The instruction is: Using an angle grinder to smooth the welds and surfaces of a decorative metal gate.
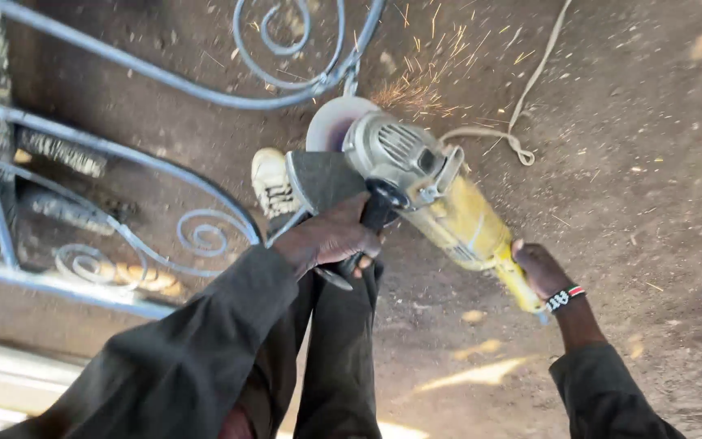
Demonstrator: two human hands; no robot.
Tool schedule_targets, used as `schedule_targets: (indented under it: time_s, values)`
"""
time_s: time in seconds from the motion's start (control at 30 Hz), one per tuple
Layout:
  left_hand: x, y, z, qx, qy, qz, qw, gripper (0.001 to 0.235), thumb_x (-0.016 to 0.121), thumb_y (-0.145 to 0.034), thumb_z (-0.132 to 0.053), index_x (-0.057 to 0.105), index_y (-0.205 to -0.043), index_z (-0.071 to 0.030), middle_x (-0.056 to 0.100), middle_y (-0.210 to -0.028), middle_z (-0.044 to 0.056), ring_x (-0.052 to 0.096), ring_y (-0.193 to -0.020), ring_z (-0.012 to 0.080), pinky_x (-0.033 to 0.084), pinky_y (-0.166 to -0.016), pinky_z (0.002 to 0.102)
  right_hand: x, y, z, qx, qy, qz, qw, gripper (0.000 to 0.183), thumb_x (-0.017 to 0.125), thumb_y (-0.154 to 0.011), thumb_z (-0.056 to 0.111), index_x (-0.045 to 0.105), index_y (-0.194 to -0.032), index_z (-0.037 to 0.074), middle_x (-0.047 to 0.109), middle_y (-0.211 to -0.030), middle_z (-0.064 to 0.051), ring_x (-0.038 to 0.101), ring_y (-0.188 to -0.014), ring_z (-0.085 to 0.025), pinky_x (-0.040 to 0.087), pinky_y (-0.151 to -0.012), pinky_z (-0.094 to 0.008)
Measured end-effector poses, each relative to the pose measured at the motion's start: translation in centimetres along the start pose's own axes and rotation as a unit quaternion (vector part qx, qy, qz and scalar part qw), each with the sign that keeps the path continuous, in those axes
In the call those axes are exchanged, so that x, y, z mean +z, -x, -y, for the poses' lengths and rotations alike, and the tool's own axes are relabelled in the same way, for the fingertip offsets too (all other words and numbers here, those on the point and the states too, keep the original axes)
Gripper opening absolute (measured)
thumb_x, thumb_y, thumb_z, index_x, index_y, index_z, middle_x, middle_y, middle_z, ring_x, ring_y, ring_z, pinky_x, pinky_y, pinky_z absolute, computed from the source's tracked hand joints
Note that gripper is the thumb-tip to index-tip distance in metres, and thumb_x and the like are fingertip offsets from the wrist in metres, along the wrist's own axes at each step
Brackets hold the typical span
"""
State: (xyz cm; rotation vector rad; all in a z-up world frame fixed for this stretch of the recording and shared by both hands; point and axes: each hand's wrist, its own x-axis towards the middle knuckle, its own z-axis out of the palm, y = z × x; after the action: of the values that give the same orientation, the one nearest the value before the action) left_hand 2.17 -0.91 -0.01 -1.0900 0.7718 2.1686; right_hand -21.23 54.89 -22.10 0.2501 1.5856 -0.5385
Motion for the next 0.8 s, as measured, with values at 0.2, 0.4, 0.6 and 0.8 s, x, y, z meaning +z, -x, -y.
schedule_targets:
  time_s: [0.2, 0.4, 0.6, 0.8]
  values:
    - [-3.8, -1.1, 0.6, -0.015, -0.408, -0.263, 0.874, 0.04, 0.06, -0.088, -0.042, 0.068, -0.103, -0.006, 0.071, -0.084, 0.019, 0.076, -0.076, 0.0382, 0.059, -0.058, 0.052, 7.9, 8.3, 18.6, -0.183, 0.194, -0.081, 0.96, 0.048, 0.058, -0.106, 0.034, 0.06, -0.063, 0.012, 0.053, -0.055, 0.0, 0.054, -0.059, -0.016, 0.043, -0.06, -0.03]
    - [-3.8, 3.5, -4.7, -0.057, -0.409, -0.403, 0.817, 0.031, 0.068, -0.077, -0.025, 0.075, -0.098, -0.004, 0.07, -0.077, 0.02, 0.075, -0.078, 0.0439, 0.062, -0.062, 0.056, 15.6, 15.2, 24.1, -0.122, 0.185, -0.112, 0.969, 0.049, 0.055, -0.108, 0.039, 0.06, -0.066, 0.013, 0.055, -0.058, -0.004, 0.054, -0.061, -0.019, 0.044, -0.065, -0.036]
    - [-3.5, 4.7, -3.2, -0.167, -0.327, -0.396, 0.842, 0.04, 0.062, -0.078, -0.028, 0.079, -0.113, -0.018, 0.076, -0.104, 0.018, 0.074, -0.1, 0.0431, 0.061, -0.085, 0.057, 18.6, 19.8, 31.1, -0.173, 0.236, -0.073, 0.954, 0.057, 0.047, -0.111, 0.041, 0.064, -0.067, 0.008, 0.047, -0.05, -0.01, 0.048, -0.052, -0.021, 0.041, -0.059, -0.038]
    - [-2.6, 2.5, -3.3, -0.094, -0.295, -0.406, 0.86, 0.034, 0.06, -0.079, -0.022, 0.079, -0.105, -0.009, 0.076, -0.093, 0.02, 0.074, -0.092, 0.0446, 0.061, -0.078, 0.058, 15.7, 19.9, 30.8, -0.206, 0.347, -0.16, 0.901, 0.049, 0.047, -0.112, 0.034, 0.064, -0.076, 0.004, 0.058, -0.065, -0.019, 0.057, -0.067, -0.031, 0.044, -0.069, -0.046]
